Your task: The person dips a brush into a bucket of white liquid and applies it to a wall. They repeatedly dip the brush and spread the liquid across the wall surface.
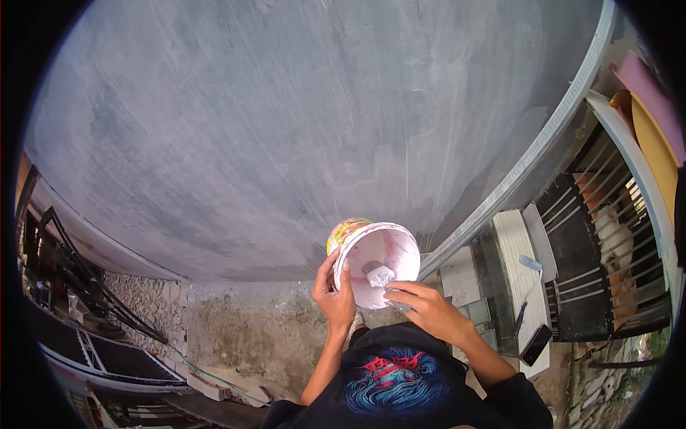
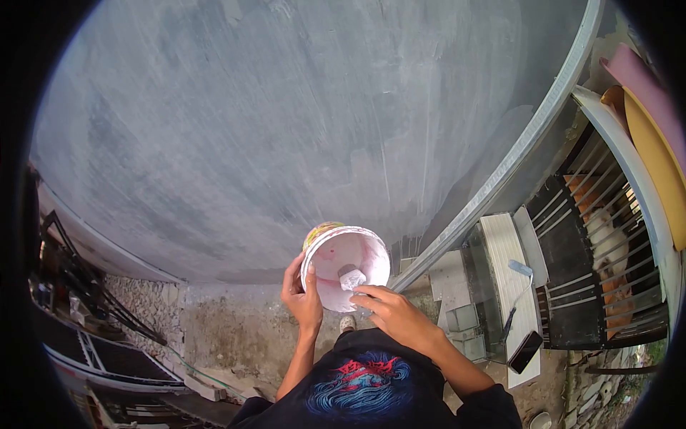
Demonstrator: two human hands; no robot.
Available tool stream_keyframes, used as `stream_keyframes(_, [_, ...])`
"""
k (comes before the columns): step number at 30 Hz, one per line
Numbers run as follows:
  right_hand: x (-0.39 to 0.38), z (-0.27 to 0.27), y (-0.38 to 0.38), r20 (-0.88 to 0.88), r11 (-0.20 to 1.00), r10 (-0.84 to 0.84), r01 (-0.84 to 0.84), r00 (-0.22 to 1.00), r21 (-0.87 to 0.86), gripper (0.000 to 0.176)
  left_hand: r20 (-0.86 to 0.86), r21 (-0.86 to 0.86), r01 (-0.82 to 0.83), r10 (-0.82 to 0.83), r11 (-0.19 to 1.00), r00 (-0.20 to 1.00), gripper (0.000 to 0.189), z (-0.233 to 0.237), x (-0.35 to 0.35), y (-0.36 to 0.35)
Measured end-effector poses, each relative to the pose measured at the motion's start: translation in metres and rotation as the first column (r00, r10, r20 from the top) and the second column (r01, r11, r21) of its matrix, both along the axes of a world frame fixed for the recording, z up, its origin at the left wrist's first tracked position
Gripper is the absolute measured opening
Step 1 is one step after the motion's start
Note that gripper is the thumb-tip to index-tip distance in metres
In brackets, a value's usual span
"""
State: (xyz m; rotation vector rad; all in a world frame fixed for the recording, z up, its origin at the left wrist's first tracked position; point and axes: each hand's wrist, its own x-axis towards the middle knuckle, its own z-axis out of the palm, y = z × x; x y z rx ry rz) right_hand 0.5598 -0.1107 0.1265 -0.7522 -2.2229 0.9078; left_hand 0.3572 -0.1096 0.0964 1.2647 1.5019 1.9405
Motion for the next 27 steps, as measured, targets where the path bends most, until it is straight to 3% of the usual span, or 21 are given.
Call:
stream_keyframes(16, [0.005, 0.006, 0.002, -0.020, 0.999, -0.004, 0.004, 1.000, 0.034, 0.046, 0.036, 0.065, -0.037, 0.035, 0.997, 0.999, 0.031, -0.003, -0.005, 0.005])
stream_keyframes(27, [0.021, 0.031, 0.007, -0.344, 0.937, -0.173, 0.262, 0.923, 0.231, 0.030, 0.151, -0.022, -0.081, 0.083, 0.996, 0.985, 0.030, -0.002, -0.007, 0.016])
